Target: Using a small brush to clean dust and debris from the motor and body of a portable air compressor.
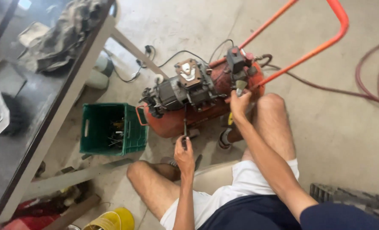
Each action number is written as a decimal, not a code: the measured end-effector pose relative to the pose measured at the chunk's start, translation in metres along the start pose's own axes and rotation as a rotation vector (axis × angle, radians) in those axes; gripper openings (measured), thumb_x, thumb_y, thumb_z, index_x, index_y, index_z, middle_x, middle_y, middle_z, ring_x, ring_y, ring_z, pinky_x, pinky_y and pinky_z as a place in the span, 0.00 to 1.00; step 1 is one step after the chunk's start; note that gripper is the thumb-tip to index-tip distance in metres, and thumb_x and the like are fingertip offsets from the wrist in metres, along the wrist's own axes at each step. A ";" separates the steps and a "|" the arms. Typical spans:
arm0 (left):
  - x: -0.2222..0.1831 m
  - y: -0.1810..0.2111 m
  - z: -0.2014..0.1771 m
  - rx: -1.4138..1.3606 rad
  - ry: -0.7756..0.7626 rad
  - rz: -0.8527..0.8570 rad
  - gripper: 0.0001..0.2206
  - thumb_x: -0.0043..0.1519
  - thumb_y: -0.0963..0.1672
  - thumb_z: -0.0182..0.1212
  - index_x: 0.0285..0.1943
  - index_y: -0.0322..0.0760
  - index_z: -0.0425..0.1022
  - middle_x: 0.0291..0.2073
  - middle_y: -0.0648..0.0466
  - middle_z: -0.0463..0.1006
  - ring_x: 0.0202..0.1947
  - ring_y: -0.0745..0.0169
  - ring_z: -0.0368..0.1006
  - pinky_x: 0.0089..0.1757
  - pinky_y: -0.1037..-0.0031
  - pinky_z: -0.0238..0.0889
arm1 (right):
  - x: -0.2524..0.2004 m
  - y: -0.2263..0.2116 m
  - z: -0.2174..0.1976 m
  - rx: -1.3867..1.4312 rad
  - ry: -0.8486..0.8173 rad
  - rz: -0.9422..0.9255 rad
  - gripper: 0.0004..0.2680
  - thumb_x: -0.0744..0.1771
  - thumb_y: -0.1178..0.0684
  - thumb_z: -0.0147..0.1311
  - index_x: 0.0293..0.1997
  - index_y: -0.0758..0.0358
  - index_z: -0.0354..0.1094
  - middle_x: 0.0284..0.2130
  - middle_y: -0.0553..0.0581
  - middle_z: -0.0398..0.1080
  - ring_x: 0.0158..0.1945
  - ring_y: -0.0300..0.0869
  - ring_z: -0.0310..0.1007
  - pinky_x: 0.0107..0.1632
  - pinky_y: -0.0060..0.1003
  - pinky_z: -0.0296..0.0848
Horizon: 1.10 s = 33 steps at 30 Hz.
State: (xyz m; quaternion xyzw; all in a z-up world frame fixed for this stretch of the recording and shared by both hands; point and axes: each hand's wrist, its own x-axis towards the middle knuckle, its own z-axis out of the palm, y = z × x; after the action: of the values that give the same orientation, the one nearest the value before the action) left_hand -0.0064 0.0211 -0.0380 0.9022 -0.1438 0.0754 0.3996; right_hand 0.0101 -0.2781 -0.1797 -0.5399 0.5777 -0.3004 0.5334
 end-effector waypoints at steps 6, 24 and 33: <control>-0.004 -0.004 -0.004 -0.120 -0.030 -0.022 0.09 0.64 0.45 0.64 0.51 0.39 0.81 0.41 0.48 0.84 0.43 0.49 0.82 0.42 0.66 0.76 | -0.084 -0.188 -0.062 -0.128 -0.323 -0.847 0.17 0.67 0.51 0.63 0.63 0.59 0.70 0.48 0.69 0.65 0.54 0.66 0.70 0.57 0.55 0.70; -0.016 0.007 -0.003 -0.318 0.083 -0.003 0.10 0.61 0.40 0.63 0.50 0.34 0.77 0.44 0.49 0.82 0.42 0.51 0.78 0.44 0.67 0.71 | -0.286 -0.447 0.186 -0.657 -1.173 -1.186 0.16 0.65 0.58 0.58 0.58 0.71 0.63 0.48 0.68 0.73 0.46 0.53 0.77 0.47 0.43 0.81; -0.011 0.019 -0.021 -0.278 0.044 -0.007 0.09 0.62 0.41 0.61 0.50 0.33 0.77 0.41 0.49 0.81 0.39 0.50 0.77 0.41 0.65 0.71 | -0.344 -0.424 0.271 -0.698 -0.723 -1.883 0.14 0.68 0.47 0.60 0.56 0.62 0.72 0.55 0.61 0.70 0.55 0.52 0.71 0.61 0.64 0.63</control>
State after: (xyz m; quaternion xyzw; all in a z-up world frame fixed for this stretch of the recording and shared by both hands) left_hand -0.0229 0.0270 -0.0134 0.8369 -0.1407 0.0732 0.5239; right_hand 0.3418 0.0080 0.2444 -0.9488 -0.2105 -0.2317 0.0422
